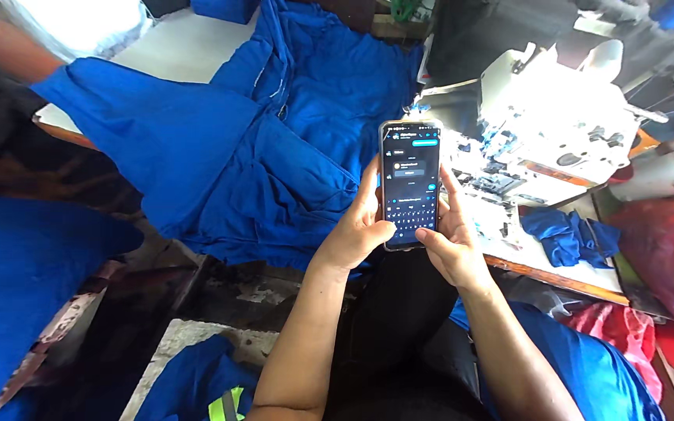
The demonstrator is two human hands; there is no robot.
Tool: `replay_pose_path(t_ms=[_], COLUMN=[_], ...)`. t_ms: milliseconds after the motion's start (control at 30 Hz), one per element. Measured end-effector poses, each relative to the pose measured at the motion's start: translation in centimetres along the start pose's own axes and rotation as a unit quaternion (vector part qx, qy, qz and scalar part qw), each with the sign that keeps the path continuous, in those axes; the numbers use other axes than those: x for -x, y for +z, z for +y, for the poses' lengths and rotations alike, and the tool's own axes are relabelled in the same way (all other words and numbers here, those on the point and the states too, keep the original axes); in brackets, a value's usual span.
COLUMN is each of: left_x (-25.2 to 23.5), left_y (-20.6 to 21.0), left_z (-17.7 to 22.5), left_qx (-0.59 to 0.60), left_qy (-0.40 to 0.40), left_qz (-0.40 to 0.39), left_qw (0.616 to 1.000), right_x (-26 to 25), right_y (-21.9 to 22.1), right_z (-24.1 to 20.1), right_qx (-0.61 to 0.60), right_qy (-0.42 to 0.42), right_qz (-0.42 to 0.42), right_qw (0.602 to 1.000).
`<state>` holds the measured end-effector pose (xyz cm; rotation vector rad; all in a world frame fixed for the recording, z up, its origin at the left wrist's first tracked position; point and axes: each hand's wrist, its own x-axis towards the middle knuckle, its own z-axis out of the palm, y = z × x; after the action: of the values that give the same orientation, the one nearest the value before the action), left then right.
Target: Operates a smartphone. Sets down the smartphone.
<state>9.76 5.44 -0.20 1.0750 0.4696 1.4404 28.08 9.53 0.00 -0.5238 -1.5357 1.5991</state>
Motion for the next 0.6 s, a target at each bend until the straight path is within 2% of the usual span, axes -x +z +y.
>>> replay_pose_path(t_ms=[333, 600], left_x=[-0.1, -0.2], left_y=[0.3, 0.3], left_z=[0.0, 0.0], left_qx=[-0.003, -0.008], left_qy=[-0.001, 0.003], left_qz=[-0.015, -0.024], left_qw=[1.0, 1.0], right_x=[-0.1, -0.6], right_y=[0.7, 1.5], right_z=[0.1, -0.2], right_qx=[-0.108, -0.075], right_qy=[0.008, 0.014], right_qz=[0.071, 0.153], right_qw=[0.992, 0.985])
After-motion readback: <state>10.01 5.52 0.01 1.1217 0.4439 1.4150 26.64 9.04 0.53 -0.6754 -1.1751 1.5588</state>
